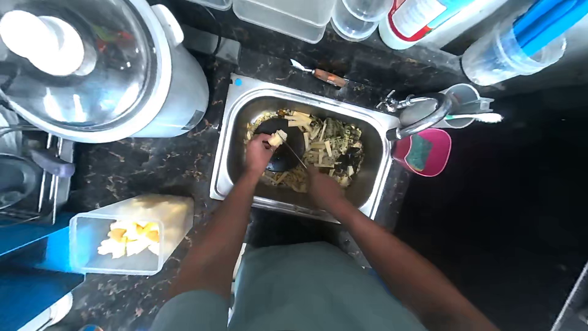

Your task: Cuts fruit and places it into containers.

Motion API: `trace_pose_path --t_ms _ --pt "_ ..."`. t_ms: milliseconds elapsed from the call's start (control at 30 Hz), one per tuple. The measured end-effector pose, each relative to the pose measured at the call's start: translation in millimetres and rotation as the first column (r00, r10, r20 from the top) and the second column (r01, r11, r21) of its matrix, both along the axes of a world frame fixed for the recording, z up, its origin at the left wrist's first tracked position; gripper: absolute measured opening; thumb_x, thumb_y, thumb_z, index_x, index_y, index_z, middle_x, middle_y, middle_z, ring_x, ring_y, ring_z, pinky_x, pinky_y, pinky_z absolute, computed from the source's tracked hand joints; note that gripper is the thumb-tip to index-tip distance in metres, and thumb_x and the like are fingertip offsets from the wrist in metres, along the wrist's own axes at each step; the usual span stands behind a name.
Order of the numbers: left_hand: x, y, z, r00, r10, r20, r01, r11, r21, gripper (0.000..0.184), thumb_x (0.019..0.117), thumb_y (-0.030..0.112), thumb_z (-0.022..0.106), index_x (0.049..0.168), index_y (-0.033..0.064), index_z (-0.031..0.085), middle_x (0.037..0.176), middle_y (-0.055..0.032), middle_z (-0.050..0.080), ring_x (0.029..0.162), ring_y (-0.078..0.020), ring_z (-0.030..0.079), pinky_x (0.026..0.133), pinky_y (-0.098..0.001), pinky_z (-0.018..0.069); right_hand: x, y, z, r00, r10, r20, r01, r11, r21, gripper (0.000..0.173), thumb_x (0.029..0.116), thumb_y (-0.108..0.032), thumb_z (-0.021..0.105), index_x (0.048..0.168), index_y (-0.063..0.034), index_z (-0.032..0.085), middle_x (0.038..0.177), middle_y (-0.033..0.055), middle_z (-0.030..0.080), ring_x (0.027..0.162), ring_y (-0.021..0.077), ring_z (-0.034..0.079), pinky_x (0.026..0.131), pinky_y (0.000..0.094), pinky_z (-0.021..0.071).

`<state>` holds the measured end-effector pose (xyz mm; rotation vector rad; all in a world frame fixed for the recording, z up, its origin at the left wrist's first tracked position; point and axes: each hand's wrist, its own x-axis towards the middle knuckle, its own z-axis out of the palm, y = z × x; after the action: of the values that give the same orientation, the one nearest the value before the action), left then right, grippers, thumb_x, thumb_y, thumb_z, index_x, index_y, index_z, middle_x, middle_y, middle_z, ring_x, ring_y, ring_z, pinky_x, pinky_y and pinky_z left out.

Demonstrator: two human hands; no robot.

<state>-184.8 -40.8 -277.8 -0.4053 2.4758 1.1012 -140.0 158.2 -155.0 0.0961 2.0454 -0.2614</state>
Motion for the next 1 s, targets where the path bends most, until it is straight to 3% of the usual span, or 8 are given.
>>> trace_pose_path --t_ms 267,333,433,500,533,700,833,1000 --pt "-2.1 0.9 -1.6 1.0 0.002 0.012 -0.002 1.0 -0.01 0.032 0.0885 0.017 0.079 0.119 0.0063 0.073 0.124 -0.0131 0.069 0.101 -0.0224 0.072 0.094 -0.0433 0.0599 -4.2 -13.8 -41.1 0.999 0.004 -0.034 -0.004 1.0 -0.003 0.04 0.1093 -0.025 0.038 0.148 -0.0148 0.041 0.119 0.0207 0.069 0.108 0.042 0.069 0.087 0.0618 0.0559" --pt "-4.0 3.7 -2.4 1.0 -0.01 -0.004 0.009 1.0 -0.028 0.035 0.0866 0.015 0.08 0.118 0.0047 0.071 0.122 -0.0151 0.068 0.103 -0.0264 0.071 0.094 -0.0472 0.059 2.4 -3.6 -34.1 1.0 0.008 -0.002 -0.008 1.0 0.014 0.048 0.1083 -0.024 0.041 0.155 -0.0179 0.036 0.124 0.0212 0.068 0.111 0.0431 0.068 0.089 0.0637 0.0548" --pt "-10.7 8.0 -0.8 0.984 -0.177 0.031 0.179 0.979 -0.099 0.071 0.0828 0.026 0.083 0.145 0.0163 0.052 0.143 -0.0195 0.052 0.122 -0.038 0.061 0.099 -0.0577 0.0543 23.5 20.4 -5.5 0.998 0.019 0.068 -0.025 0.996 0.083 0.053 0.1066 -0.027 0.044 0.158 -0.0212 0.034 0.123 0.0227 0.068 0.111 0.0448 0.068 0.089 0.0658 0.0537" --pt "-19.6 16.1 3.9 0.934 -0.345 0.092 0.356 0.918 -0.172 0.086 0.0874 0.042 0.08 0.16 0.0313 0.034 0.152 -0.0212 0.041 0.11 -0.0408 0.065 0.088 -0.059 0.0588 45.0 42.7 16.3 0.996 -0.049 0.072 0.042 0.994 0.097 0.051 0.1081 -0.031 0.043 0.158 -0.023 0.036 0.124 0.0211 0.068 0.112 0.0429 0.067 0.092 0.0645 0.0538" --pt "-24.4 22.3 6.1 0.905 -0.408 0.123 0.425 0.886 -0.186 0.084 0.0916 0.042 0.076 0.162 0.0337 0.03 0.154 -0.0228 0.038 0.105 -0.0413 0.067 0.085 -0.0584 0.0595 57.7 54.8 25.1 0.995 -0.085 0.06 0.078 0.991 0.107 0.051 0.1089 -0.032 0.041 0.159 -0.0243 0.035 0.122 0.0201 0.069 0.111 0.0415 0.068 0.092 0.0628 0.0542" --pt "-28.4 48.0 4.2 0.834 -0.522 0.18 0.552 0.792 -0.261 0.05 0.1045 0.021 0.058 0.152 0.0182 0.044 0.154 -0.0246 0.039 0.105 -0.0444 0.068 0.085 -0.0578 0.0596 121.7 103.6 54.5 0.968 -0.252 -0.015 0.251 0.956 0.154 0.044 0.1114 -0.038 0.034 0.151 -0.0217 0.044 0.112 0.0198 0.071 0.104 0.0409 0.071 0.088 0.0616 0.0557" --pt "-10.3 52.8 1.8 0.861 -0.482 0.161 0.508 0.811 -0.289 0.051 0.1027 0.014 0.057 0.152 0.0181 0.045 0.153 -0.0244 0.04 0.109 -0.0449 0.066 0.086 -0.0575 0.0594 165.7 120.5 61.3 0.929 -0.361 -0.074 0.369 0.916 0.159 0.044 0.1112 -0.039 0.036 0.152 -0.0237 0.046 0.114 0.0201 0.072 0.105 0.041 0.071 0.09 0.0618 0.0551" --pt "1.2 53.1 -4.7 0.806 -0.556 0.201 0.591 0.747 -0.304 0.049 0.0989 0.009 0.059 0.146 0.0217 0.054 0.15 -0.0243 0.044 0.108 -0.0423 0.067 0.084 -0.0544 0.0606 198.4 119.3 58.1 0.904 -0.419 -0.088 0.427 0.898 0.11 0.045 0.111 -0.04 0.037 0.15 -0.0217 0.049 0.112 0.0199 0.072 0.103 0.0403 0.071 0.09 0.0621 0.0545"
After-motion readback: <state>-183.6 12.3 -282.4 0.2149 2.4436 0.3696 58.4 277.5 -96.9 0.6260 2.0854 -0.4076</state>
